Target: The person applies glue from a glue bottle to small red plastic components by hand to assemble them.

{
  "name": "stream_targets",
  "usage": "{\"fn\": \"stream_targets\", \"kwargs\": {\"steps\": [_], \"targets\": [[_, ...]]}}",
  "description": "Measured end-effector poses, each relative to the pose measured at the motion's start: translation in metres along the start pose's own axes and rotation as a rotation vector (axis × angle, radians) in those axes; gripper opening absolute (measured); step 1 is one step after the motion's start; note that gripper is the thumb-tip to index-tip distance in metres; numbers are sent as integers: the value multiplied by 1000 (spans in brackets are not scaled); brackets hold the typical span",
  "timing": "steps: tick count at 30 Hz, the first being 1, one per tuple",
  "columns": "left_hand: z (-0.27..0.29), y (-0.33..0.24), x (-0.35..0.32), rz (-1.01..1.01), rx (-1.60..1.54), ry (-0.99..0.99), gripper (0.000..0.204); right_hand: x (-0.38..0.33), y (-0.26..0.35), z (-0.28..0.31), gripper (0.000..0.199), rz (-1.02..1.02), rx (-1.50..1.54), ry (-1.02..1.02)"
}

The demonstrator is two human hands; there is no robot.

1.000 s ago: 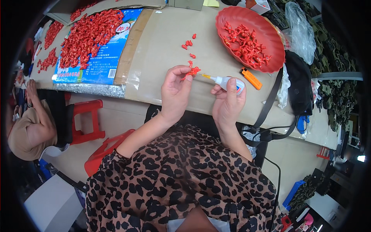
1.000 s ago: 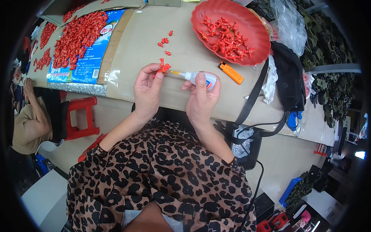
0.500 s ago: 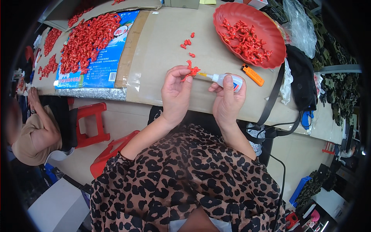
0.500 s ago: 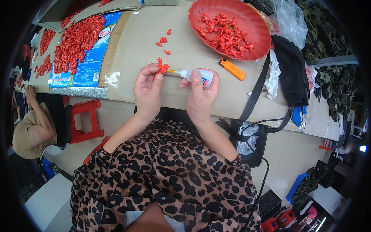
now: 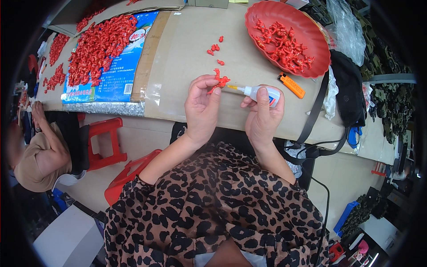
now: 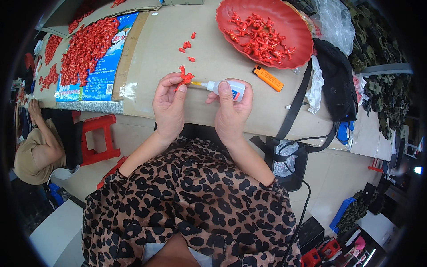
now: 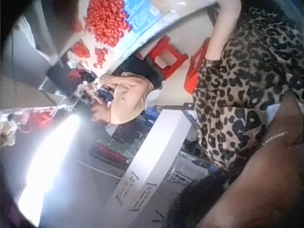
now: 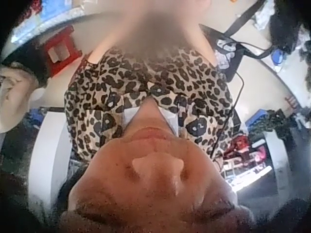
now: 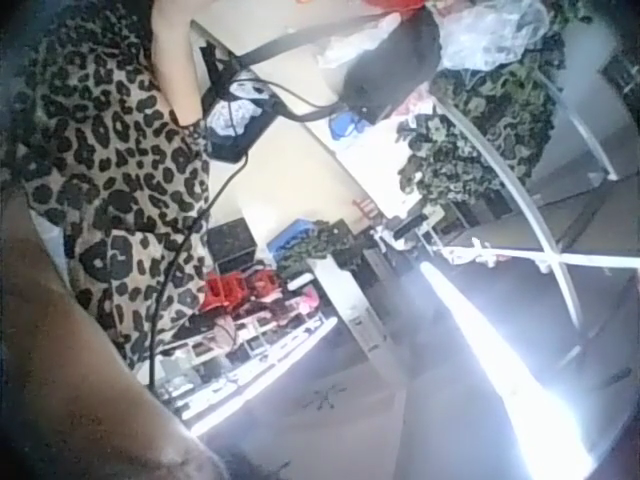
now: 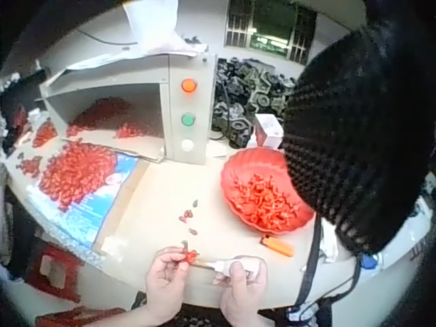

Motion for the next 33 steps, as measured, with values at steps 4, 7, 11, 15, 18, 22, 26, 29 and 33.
{"fn": "stream_targets", "kwargs": {"steps": [4, 7, 11, 15, 18, 22, 26, 29, 33], "targets": [[1, 0, 0, -5, -5, 0, 15, -1, 1, -2, 20, 8, 5, -2], [1, 1, 0, 4, -12, 3, 15, 1, 2, -1, 20, 14, -3, 0], [0, -1, 0, 11, -62, -14, 14, 0, 2, -2, 19, 11, -17, 20], [0, -1, -1, 4, -65, -12, 15, -1, 4, -3, 19, 39, -48, 31], [0, -1, -1, 7, -59, -3, 15, 0, 6, -3, 18, 78, -95, 40], [0, 0, 0, 6, -67, 3, 16, 0, 7, -5, 18, 91, -107, 55], [-2, 0, 0, 11, -79, 5, 16, 0, 7, -3, 20, 51, -77, 29], [-2, 0, 0, 39, -99, -7, 15, 2, 6, -3, 18, 10, 10, -12], [-2, 2, 5, 150, -116, 72, 15, 7, -2, 2, 16, -180, 192, -61]]}}
Point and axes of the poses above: each hand's wrist, its own x-axis towards the middle knuckle, its own z-axis out of the back of the hand, y = z × x, the point moved 8 cm from there along x, towards the middle knuckle, and after that the axes turned 6 degrees about z, right-handed, at the moved point
